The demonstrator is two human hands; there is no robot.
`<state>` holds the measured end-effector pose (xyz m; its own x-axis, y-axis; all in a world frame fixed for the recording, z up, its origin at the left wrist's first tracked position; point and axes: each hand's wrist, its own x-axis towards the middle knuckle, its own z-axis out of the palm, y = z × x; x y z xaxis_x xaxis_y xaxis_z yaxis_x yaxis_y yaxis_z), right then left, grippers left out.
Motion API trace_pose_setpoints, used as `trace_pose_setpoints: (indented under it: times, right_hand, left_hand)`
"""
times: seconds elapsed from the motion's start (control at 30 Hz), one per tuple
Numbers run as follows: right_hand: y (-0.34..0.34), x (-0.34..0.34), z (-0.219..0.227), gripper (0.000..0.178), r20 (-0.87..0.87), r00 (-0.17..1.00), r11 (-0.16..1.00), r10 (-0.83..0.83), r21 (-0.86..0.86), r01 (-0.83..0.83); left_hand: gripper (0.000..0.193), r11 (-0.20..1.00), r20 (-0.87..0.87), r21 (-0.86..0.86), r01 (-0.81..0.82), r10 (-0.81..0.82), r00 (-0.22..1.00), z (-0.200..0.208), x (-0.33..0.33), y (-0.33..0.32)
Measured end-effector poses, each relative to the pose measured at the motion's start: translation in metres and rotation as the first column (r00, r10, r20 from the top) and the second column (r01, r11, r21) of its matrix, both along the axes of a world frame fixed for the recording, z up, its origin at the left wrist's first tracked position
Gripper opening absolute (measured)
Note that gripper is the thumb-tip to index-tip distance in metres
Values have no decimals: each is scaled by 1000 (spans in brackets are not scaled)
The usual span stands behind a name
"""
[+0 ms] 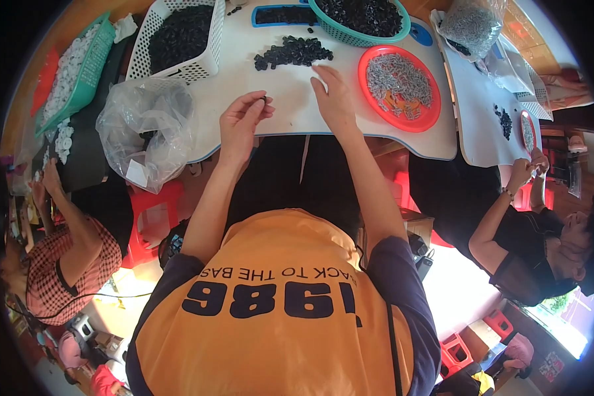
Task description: The person repeatedly picks up small black plastic pieces and metal pins from the table and trays, then fits the pins into the plastic pieces by hand.
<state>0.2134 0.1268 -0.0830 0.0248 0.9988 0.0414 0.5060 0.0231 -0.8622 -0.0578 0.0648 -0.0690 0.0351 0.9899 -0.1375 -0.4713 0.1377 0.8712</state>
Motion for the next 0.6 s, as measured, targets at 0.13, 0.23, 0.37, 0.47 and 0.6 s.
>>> trace_pose_setpoints:
  times: [0.13,0.23,0.37,0.47,0.6]
  right_hand:
    - [84,-2,-42,47,429,900,924,-78,370,-97]
    - [148,-25,-47,52,537,844,874,-20,419,-246]
    - [220,-34,-79,58,639,769,871,14,370,-324]
    - [239,-40,-98,63,701,713,887,-8,334,-318]
    - [227,-57,-109,70,753,658,908,31,255,-334]
  left_hand:
    - [26,999,-179,30,-18,23,984,-33,-26,41]
    - [26,991,-272,34,-127,132,953,-55,-42,58]
    - [24,995,-298,64,-77,93,950,-67,-53,81]
    - [23,996,-312,65,-60,78,947,-73,-61,93]
    - [23,995,-296,67,-68,85,951,-81,-74,102]
